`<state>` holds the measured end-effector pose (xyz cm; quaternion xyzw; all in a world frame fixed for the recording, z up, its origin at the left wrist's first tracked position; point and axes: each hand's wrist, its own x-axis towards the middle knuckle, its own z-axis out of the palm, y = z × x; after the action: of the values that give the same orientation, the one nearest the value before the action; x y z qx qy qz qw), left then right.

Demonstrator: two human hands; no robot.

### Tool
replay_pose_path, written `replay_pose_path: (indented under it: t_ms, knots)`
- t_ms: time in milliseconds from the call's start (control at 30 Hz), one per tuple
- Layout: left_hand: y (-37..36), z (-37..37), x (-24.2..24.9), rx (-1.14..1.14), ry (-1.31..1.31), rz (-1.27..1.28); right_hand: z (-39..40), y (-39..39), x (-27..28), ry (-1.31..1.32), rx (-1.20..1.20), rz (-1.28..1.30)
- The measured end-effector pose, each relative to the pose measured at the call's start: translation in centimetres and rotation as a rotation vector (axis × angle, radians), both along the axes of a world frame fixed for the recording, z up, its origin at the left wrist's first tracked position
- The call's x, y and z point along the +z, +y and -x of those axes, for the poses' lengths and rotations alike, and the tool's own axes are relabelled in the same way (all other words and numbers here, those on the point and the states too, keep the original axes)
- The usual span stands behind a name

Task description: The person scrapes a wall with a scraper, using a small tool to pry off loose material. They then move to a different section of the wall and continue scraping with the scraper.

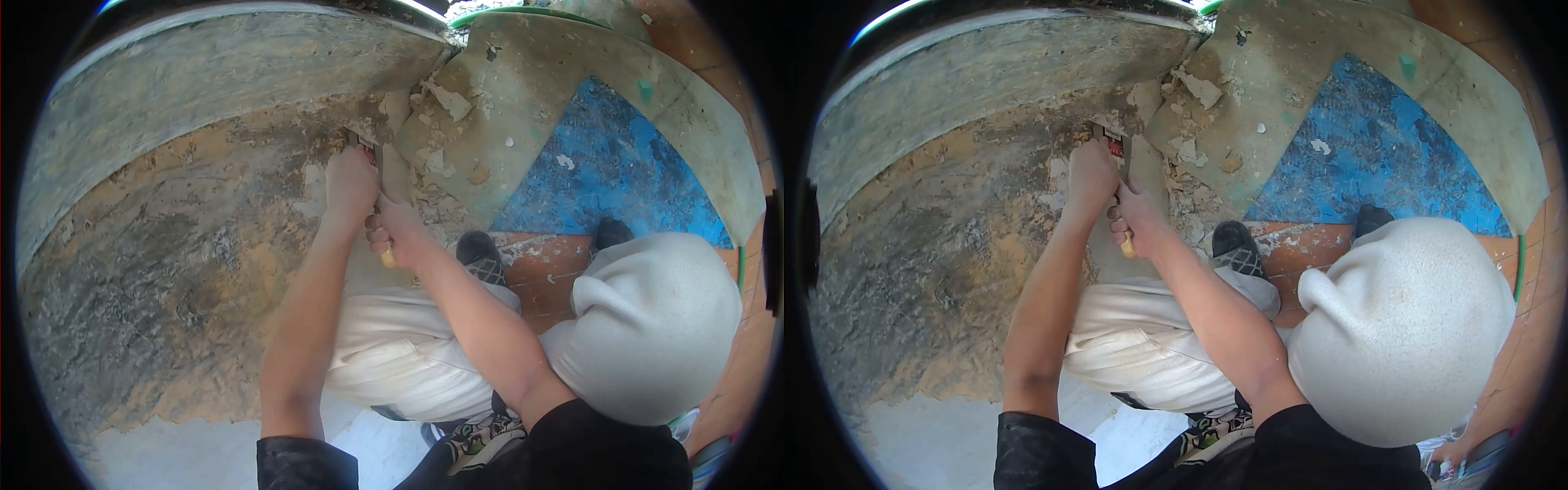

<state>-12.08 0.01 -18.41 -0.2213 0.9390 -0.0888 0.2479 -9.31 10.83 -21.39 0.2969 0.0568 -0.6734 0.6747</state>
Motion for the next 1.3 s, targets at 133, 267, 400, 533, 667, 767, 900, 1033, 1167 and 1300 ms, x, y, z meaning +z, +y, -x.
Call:
replay_pose_path:
  t_ms: [133,267,400,533,667,767,900,1033,1167,1300]
  knots:
    - [0.3,0.1,1.7,-0.079,-0.011,0.004,-1.2,-1.0,1.7,-0.031,-0.115,-0.072]
    - [0.0,1.1,0.5,-0.113,-0.064,0.098,0.5,-0.5,1.5,-0.045,-0.071,-0.044]
    - [0.1,2.4,0.2,-0.03,0.028,0.054,0.8,-1.4,1.2,-0.054,-0.129,-0.04]
    - [-0.6,3.1,-0.4,-0.073,0.059,0.025,1.5,-2.1,1.0,-0.105,-0.205,-0.034]
    - [-1.6,2.1,-0.7,-0.058,-0.044,0.041,1.4,-0.2,2.2,-0.02,-0.089,-0.147]
    - [-1.7,1.2,0.0,-0.156,-0.264,0.02,0.1,0.0,2.9,-0.053,-0.047,-0.165]
    - [-0.1,1.5,0.6,-0.12,-0.241,0.009,0.9,0.7,1.0,-0.054,0.022,-0.094]
    - [-1.1,1.3,-0.6,-0.119,-0.146,0.038,1.3,0.7,0.1,-0.023,0.006,-0.011]
    - [-1.0,1.0,-1.0,0.013,-0.015,0.039,1.5,0.6,0.3,-0.021,0.016,-0.034]
    - [-0.9,0.7,-1.2,-0.027,0.016,0.022,-0.2,-0.3,-1.0,-0.146,-0.023,0.031]
